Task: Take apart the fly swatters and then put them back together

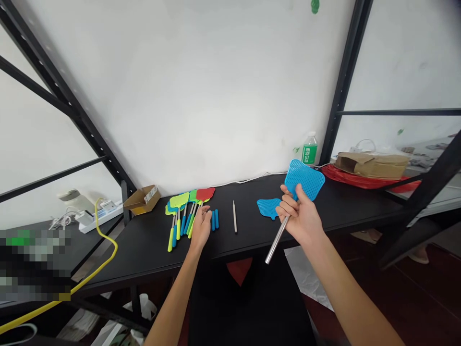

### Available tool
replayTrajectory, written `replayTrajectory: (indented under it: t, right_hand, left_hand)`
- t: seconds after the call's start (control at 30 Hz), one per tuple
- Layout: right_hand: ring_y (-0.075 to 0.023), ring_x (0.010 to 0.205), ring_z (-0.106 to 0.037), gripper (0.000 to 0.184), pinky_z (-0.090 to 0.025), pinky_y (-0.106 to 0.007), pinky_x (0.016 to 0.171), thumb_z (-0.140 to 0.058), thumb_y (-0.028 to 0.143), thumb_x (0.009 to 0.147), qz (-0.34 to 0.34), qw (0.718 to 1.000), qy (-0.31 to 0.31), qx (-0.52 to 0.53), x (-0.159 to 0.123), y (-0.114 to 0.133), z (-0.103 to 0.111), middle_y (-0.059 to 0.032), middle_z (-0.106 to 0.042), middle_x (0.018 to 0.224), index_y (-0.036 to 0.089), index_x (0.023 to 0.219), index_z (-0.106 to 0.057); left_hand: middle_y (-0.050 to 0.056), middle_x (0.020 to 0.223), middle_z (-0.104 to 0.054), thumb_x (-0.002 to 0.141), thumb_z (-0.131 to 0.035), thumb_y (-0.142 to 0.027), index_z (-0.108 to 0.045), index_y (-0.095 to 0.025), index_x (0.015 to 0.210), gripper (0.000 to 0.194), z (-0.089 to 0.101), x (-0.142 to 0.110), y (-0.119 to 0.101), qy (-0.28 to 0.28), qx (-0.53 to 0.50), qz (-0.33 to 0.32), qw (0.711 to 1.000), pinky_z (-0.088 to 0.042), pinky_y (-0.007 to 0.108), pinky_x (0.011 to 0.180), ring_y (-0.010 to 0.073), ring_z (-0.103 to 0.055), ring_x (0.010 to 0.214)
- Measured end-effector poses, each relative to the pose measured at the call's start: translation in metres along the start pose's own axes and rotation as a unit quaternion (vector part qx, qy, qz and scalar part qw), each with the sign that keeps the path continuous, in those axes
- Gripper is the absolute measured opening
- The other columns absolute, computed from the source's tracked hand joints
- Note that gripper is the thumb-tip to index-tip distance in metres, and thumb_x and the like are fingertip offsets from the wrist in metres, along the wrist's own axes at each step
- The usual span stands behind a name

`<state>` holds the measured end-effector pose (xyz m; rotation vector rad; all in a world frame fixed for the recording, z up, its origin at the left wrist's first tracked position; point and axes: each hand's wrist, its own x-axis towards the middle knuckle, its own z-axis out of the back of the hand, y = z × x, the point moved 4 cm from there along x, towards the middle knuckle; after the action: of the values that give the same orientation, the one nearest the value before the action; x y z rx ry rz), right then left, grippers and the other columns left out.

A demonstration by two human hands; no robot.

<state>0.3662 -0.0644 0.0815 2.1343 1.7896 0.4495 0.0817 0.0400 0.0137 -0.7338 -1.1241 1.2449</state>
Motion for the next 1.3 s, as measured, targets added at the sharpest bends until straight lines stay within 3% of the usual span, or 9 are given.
replayTrajectory:
  t: [0.1, 0.2, 0.3, 0.47, 0.73, 0.97, 1.1, 1.17, 1.3]
  right_hand:
    - [-0.007, 0.043, -0.02, 0.042, -0.031, -0.019, 0.043, -0.054, 0.051, 0.098, 0.015, 0.999, 0.029, -0.039, -0.003, -0.013, -0.008, 0.0095, -0.021, 0.053, 0.013, 0.091, -0.07]
    - [-0.01, 0.053, -0.038, 0.048, -0.039, -0.022, 0.052, -0.059, 0.063, 0.09, 0.033, 0.99, 0.066, -0.121, -0.01, -0.041, -0.016, 0.0045, -0.037, 0.058, 0.017, 0.09, -0.074]
    - [-0.0137, 0.07, -0.052, 0.054, -0.045, -0.025, 0.065, -0.051, 0.068, 0.092, 0.044, 0.96, 0.099, -0.257, -0.021, -0.077, -0.017, -0.0029, -0.058, 0.077, 0.02, 0.094, -0.076]
    - [-0.0184, 0.088, -0.06, 0.054, -0.046, -0.031, 0.084, -0.041, 0.065, 0.098, 0.005, 0.916, 0.169, -0.365, -0.037, -0.115, -0.014, -0.0049, -0.065, 0.093, 0.025, 0.101, -0.077]
    - [-0.0202, 0.094, -0.062, 0.052, -0.047, -0.033, 0.089, -0.04, 0.06, 0.1, -0.001, 0.868, 0.248, -0.43, -0.047, -0.107, -0.022, -0.005, -0.067, 0.097, 0.025, 0.103, -0.078]
    - [-0.0158, 0.074, -0.059, 0.044, -0.048, -0.028, 0.068, -0.053, 0.057, 0.095, -0.008, 0.913, 0.19, -0.362, -0.047, -0.108, -0.023, -0.0049, -0.066, 0.083, 0.021, 0.094, -0.079]
    - [-0.0113, 0.06, -0.05, 0.042, -0.041, -0.023, 0.051, -0.062, 0.063, 0.086, 0.038, 0.978, 0.077, -0.191, -0.021, -0.061, -0.016, 0.0, -0.055, 0.07, 0.023, 0.086, -0.075]
    - [-0.0093, 0.059, -0.047, 0.033, -0.04, -0.02, 0.05, -0.068, 0.055, 0.085, 0.11, 0.979, 0.033, -0.169, -0.007, -0.027, -0.01, 0.0028, -0.049, 0.068, 0.023, 0.091, -0.074]
    - [-0.0091, 0.05, -0.038, 0.029, -0.032, -0.022, 0.043, -0.077, 0.045, 0.079, 0.113, 0.919, 0.028, -0.376, 0.016, 0.003, 0.009, 0.0043, -0.043, 0.059, 0.017, 0.081, -0.072]
  left_hand:
    - [0.011, 0.126, -0.062, 0.095, -0.049, -0.045, -0.059, -0.02, 0.12, 0.037, -0.005, -0.044, -0.037, 0.026, 0.003, -0.033, 0.999, -0.045, 0.04, 0.1, 0.027, -0.059, 0.119]
    - [0.01, 0.122, -0.064, 0.096, -0.05, -0.048, -0.058, -0.02, 0.124, 0.04, -0.023, -0.099, -0.074, 0.19, -0.071, -0.049, 0.978, -0.048, 0.034, 0.095, 0.0223, -0.065, 0.104]
    - [0.008, 0.102, -0.067, 0.097, -0.048, -0.049, -0.057, -0.019, 0.124, 0.041, -0.032, -0.136, -0.092, 0.28, -0.132, -0.007, 0.951, -0.051, 0.029, 0.076, 0.017, -0.066, 0.078]
    - [-0.005, 0.069, -0.049, 0.099, -0.045, -0.051, -0.055, -0.018, 0.107, 0.035, -0.033, -0.145, -0.091, 0.268, -0.189, 0.016, 0.944, -0.034, 0.02, 0.044, 0.0052, -0.04, 0.043]
    - [-0.011, 0.052, -0.033, 0.095, -0.048, -0.059, -0.047, -0.02, 0.085, 0.04, -0.04, -0.152, -0.086, 0.244, -0.26, 0.052, 0.933, -0.023, 0.014, 0.031, 0.0022, -0.023, 0.032]
    - [-0.013, 0.044, -0.027, 0.092, -0.055, -0.059, -0.043, -0.022, 0.079, 0.041, -0.049, -0.167, -0.09, 0.318, -0.448, 0.163, 0.82, -0.016, 0.014, 0.024, 0.0023, -0.014, 0.024]
    - [-0.013, 0.042, -0.027, 0.093, -0.053, -0.058, -0.043, -0.022, 0.078, 0.04, -0.054, -0.188, -0.101, 0.397, -0.478, 0.197, 0.758, -0.017, 0.014, 0.023, 0.0026, -0.012, 0.024]
    - [-0.012, 0.043, -0.028, 0.094, -0.053, -0.057, -0.044, -0.021, 0.078, 0.04, -0.054, -0.185, -0.099, 0.399, -0.451, 0.186, 0.777, -0.015, 0.014, 0.024, 0.0024, -0.014, 0.025]
    - [-0.009, 0.057, -0.042, 0.091, -0.056, -0.056, -0.054, -0.019, 0.092, 0.037, -0.045, -0.139, -0.069, 0.237, -0.34, 0.171, 0.894, -0.017, 0.015, 0.03, 0.002, -0.022, 0.033]
